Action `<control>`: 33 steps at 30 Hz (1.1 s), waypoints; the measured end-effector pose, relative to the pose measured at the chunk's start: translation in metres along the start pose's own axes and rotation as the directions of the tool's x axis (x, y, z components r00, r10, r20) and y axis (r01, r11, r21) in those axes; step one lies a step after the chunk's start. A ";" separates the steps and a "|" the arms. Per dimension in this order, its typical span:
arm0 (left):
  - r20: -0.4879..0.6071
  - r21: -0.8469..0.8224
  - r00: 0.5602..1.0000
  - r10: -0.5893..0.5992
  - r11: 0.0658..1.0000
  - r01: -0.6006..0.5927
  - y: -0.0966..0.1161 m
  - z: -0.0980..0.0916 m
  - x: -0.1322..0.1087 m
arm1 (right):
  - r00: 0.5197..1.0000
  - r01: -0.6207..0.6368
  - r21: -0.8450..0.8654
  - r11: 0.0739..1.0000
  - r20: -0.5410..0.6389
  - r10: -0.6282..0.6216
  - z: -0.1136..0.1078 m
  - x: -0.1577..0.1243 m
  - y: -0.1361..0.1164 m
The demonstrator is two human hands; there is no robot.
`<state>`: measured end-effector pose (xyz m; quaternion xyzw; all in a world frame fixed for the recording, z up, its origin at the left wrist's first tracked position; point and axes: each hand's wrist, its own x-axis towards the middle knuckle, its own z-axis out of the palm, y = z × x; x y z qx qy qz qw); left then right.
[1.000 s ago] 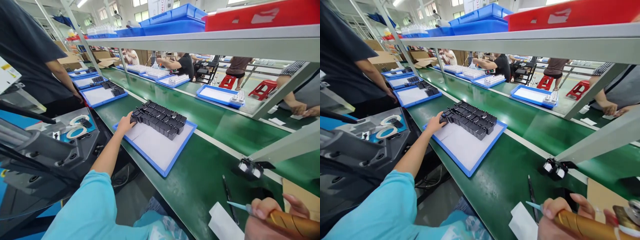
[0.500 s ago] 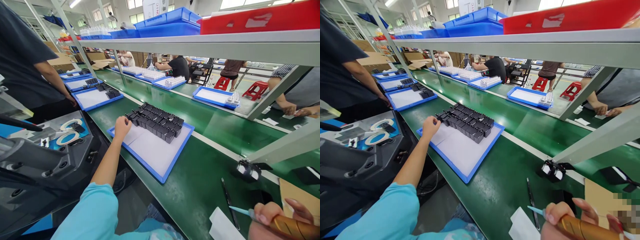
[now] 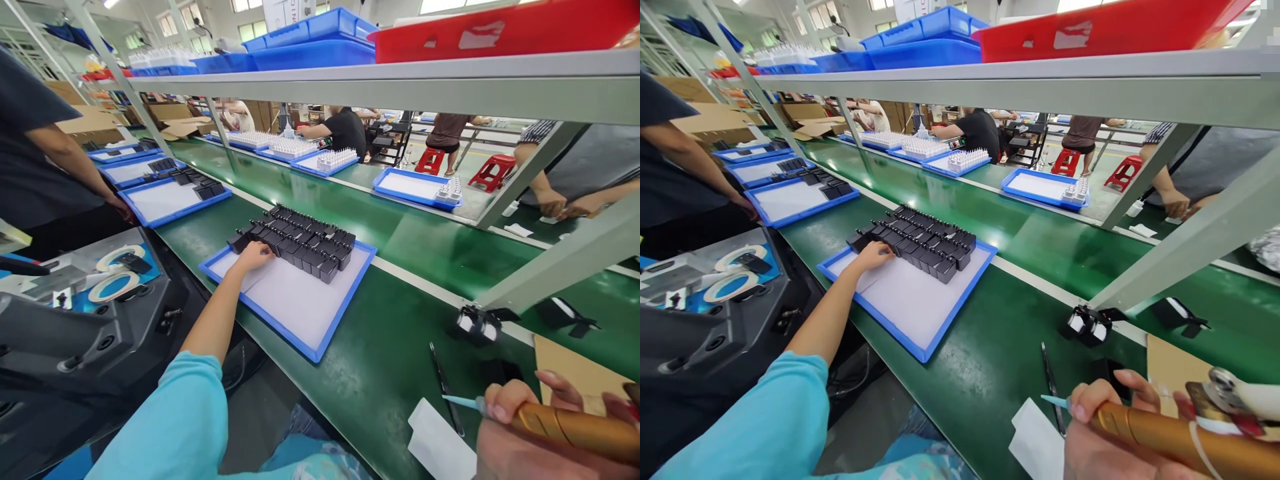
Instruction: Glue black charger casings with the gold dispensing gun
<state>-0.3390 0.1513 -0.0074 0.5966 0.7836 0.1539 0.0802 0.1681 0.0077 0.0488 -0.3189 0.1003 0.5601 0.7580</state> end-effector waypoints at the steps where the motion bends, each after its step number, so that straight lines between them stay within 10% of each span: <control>1: -0.001 -0.008 1.000 0.010 1.000 -0.010 0.001 0.000 -0.002 | 0.975 0.208 -0.113 0.972 0.107 -0.196 0.003 0.000 0.001; 4: 0.012 -0.037 1.000 0.029 0.999 -0.028 0.007 0.002 -0.007 | 0.745 0.647 -0.242 0.723 0.406 -0.530 0.007 0.006 0.004; 9: 0.132 -0.132 0.986 0.100 0.988 -0.083 0.030 0.003 -0.017 | 0.607 0.736 -0.178 0.653 0.601 -0.520 -0.001 0.017 0.005; 21: 0.308 -0.227 0.913 0.268 0.953 -0.203 0.097 -0.017 -0.055 | 0.720 0.633 -0.257 0.731 0.543 -0.432 0.010 -0.005 0.002; 27: 0.384 -0.550 0.726 0.570 0.773 -0.315 0.186 0.010 -0.077 | 0.710 0.637 -0.246 0.730 0.555 -0.433 0.014 -0.008 0.002; 33: 0.312 -0.524 0.904 0.293 0.847 -0.094 0.215 0.077 -0.043 | 0.684 0.643 -0.204 0.738 0.586 -0.434 0.008 0.000 0.001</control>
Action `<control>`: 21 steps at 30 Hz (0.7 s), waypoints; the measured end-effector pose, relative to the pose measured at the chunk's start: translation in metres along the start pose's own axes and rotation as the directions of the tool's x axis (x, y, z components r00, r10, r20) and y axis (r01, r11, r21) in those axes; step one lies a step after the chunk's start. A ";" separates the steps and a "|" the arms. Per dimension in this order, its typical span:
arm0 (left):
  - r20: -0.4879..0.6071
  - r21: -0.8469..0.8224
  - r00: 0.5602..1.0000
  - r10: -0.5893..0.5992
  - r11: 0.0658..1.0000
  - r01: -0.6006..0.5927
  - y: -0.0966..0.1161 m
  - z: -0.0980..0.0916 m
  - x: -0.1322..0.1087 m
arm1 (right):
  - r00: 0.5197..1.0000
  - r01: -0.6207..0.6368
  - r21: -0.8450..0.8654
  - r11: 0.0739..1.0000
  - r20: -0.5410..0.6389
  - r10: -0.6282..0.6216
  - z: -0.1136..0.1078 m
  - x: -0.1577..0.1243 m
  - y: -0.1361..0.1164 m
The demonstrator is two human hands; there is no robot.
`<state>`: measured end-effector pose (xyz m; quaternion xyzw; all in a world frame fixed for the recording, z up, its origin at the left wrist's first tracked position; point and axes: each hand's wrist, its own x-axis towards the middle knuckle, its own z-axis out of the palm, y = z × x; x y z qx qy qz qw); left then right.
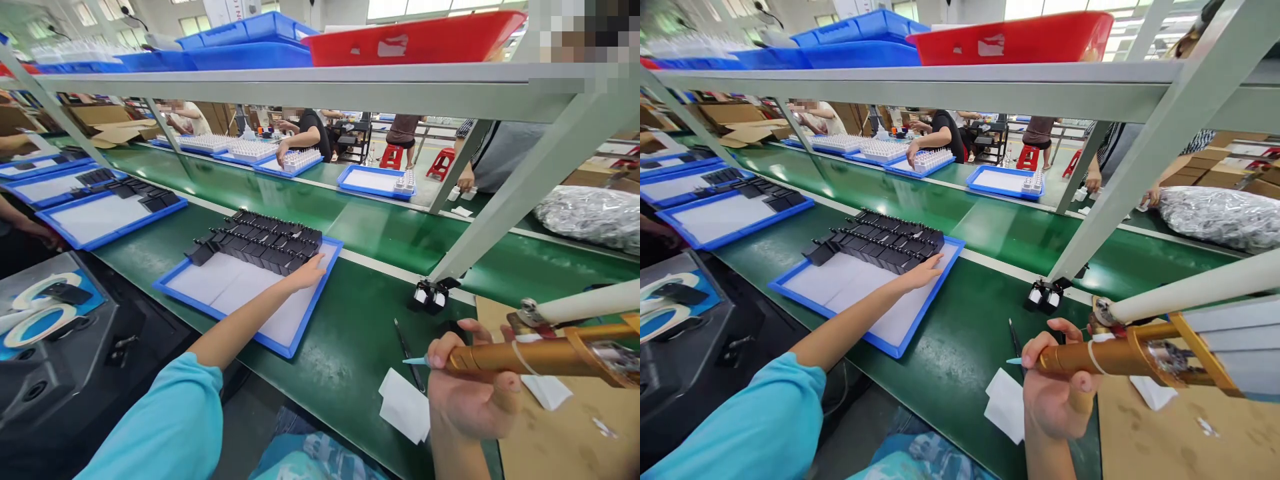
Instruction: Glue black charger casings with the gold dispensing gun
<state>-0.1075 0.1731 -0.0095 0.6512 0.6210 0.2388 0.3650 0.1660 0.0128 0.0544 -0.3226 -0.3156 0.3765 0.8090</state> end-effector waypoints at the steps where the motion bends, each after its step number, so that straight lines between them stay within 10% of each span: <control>1: -0.019 -0.005 1.000 -0.017 1.000 0.017 -0.007 0.002 0.006 | 1.000 0.004 0.005 1.000 0.003 -0.004 -0.001 0.000 0.000; 21: -0.168 -0.178 0.985 0.041 0.981 -0.071 -0.023 0.008 0.024 | 0.994 0.070 0.030 0.997 0.078 -0.072 0.003 -0.002 0.003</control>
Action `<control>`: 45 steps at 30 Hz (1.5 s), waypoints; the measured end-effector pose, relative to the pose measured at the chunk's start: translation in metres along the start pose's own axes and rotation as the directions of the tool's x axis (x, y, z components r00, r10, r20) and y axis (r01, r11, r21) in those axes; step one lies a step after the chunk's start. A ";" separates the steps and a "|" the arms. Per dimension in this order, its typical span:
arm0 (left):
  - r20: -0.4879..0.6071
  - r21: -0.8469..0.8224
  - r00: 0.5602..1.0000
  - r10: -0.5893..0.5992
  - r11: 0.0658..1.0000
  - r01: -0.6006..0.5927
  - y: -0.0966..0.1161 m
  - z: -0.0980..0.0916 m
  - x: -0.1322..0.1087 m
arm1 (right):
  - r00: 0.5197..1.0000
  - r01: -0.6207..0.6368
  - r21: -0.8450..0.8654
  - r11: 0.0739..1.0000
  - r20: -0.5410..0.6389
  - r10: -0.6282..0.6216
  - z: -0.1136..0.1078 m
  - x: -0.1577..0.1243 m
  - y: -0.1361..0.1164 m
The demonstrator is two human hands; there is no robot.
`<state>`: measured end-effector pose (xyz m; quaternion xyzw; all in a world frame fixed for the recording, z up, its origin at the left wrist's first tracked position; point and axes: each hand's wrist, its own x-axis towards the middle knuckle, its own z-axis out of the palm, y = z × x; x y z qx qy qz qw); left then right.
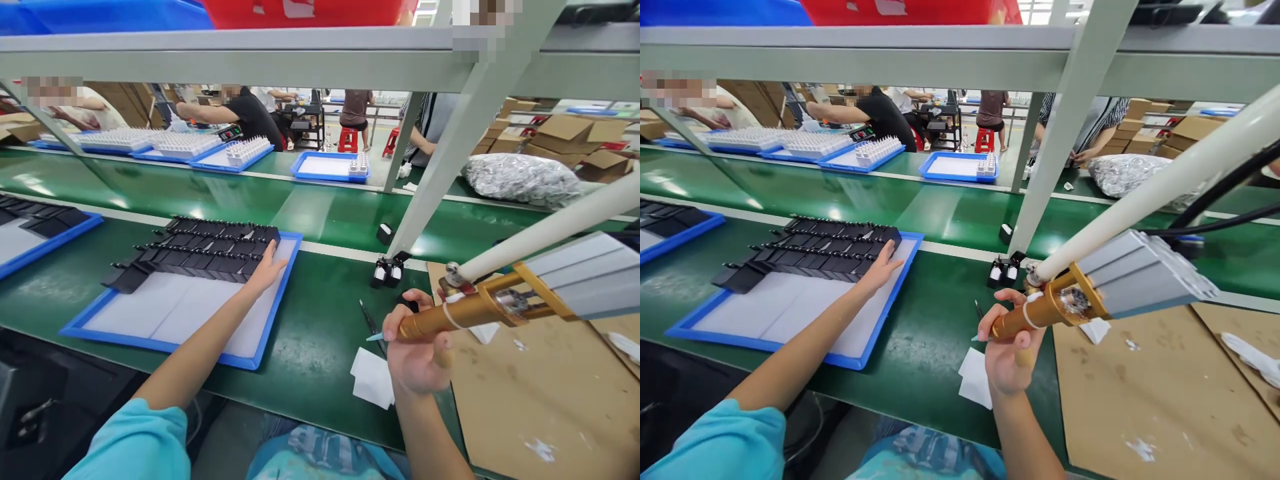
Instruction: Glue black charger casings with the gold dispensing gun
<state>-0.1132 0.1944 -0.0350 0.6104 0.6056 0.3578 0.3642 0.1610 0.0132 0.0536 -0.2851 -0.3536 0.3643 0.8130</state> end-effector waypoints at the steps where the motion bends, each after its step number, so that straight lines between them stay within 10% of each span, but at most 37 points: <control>1: 0.022 0.008 1.000 0.006 1.000 -0.006 0.004 0.000 -0.002 | 1.000 -0.002 -0.004 1.000 -0.005 0.002 0.001 0.000 0.000; 5: 0.231 0.154 0.957 0.176 0.965 -0.215 0.037 0.016 -0.001 | 1.000 0.008 -0.006 1.000 -0.017 -0.008 0.003 -0.001 0.001; 10: 0.387 0.361 0.814 0.434 0.741 -0.567 0.098 0.085 0.049 | 0.999 0.039 -0.007 0.999 0.007 -0.039 0.002 -0.002 0.002; 16: 0.519 0.343 0.743 0.423 0.693 -0.634 0.144 0.158 0.123 | 0.999 0.045 -0.044 0.998 0.019 -0.044 0.000 -0.001 0.006; 21: 0.535 0.395 0.754 0.382 0.676 -0.623 0.151 0.160 0.132 | 0.999 0.044 -0.046 0.998 0.034 -0.042 0.000 -0.001 0.007; 26: 0.426 0.488 0.823 0.375 0.671 -0.558 0.145 0.114 0.091 | 0.998 0.025 -0.005 1.000 0.056 -0.025 -0.001 -0.001 0.005; 33: 0.428 0.464 0.830 0.358 0.700 -0.542 0.113 0.041 -0.049 | 0.997 0.038 0.023 0.999 0.068 -0.040 0.001 0.000 0.002; 40: 0.351 0.264 0.921 0.168 0.926 -0.270 0.065 0.044 -0.145 | 0.997 0.054 -0.001 0.999 0.050 -0.054 -0.001 0.002 0.001; 45: 0.534 -0.114 0.838 0.112 0.992 -0.060 0.058 0.056 -0.140 | 0.999 0.042 -0.039 0.998 0.032 -0.041 0.000 0.002 0.000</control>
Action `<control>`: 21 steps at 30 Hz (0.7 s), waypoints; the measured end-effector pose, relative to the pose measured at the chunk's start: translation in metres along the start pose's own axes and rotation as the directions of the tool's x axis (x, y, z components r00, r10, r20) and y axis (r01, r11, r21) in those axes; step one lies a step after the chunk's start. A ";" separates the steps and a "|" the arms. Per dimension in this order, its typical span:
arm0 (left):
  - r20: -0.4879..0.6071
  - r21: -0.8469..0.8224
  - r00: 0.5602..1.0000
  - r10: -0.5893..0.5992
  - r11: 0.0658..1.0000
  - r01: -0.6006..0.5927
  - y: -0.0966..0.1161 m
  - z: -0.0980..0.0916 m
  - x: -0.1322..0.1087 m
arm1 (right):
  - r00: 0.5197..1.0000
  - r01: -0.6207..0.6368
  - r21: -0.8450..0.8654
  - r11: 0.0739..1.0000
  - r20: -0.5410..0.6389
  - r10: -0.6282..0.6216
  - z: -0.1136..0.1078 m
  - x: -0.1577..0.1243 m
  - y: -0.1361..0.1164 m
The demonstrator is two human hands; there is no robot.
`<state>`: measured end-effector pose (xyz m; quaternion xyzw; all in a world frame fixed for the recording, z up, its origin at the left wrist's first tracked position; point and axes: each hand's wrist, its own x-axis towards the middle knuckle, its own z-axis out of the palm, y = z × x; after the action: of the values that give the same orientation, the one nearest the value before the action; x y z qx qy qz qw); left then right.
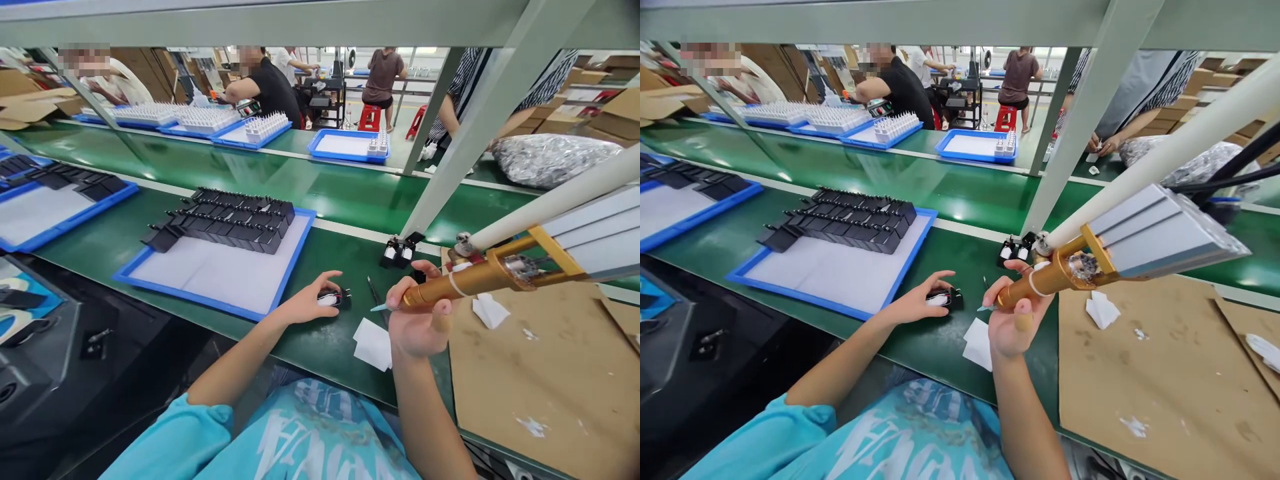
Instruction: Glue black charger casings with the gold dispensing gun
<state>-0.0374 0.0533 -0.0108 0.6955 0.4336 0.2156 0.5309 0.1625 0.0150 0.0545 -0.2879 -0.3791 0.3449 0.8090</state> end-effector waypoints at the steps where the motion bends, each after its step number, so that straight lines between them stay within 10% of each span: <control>1: 0.057 -0.036 0.998 -0.006 0.999 0.008 0.000 -0.001 0.004 | 1.000 0.002 -0.007 1.000 -0.004 -0.002 0.001 0.000 0.000; 7: 0.189 0.064 0.976 0.111 0.990 -0.126 0.005 0.002 0.013 | 1.000 0.018 0.013 1.000 -0.002 -0.018 0.002 0.000 0.000; 21: -0.240 0.239 0.966 0.095 0.970 -0.036 -0.006 0.021 -0.036 | 0.999 -0.025 0.061 0.998 0.048 0.022 0.011 -0.006 0.000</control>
<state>-0.0430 0.0121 -0.0180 0.7343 0.4960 0.2666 0.3793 0.1503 0.0121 0.0583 -0.2591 -0.3842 0.3724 0.8041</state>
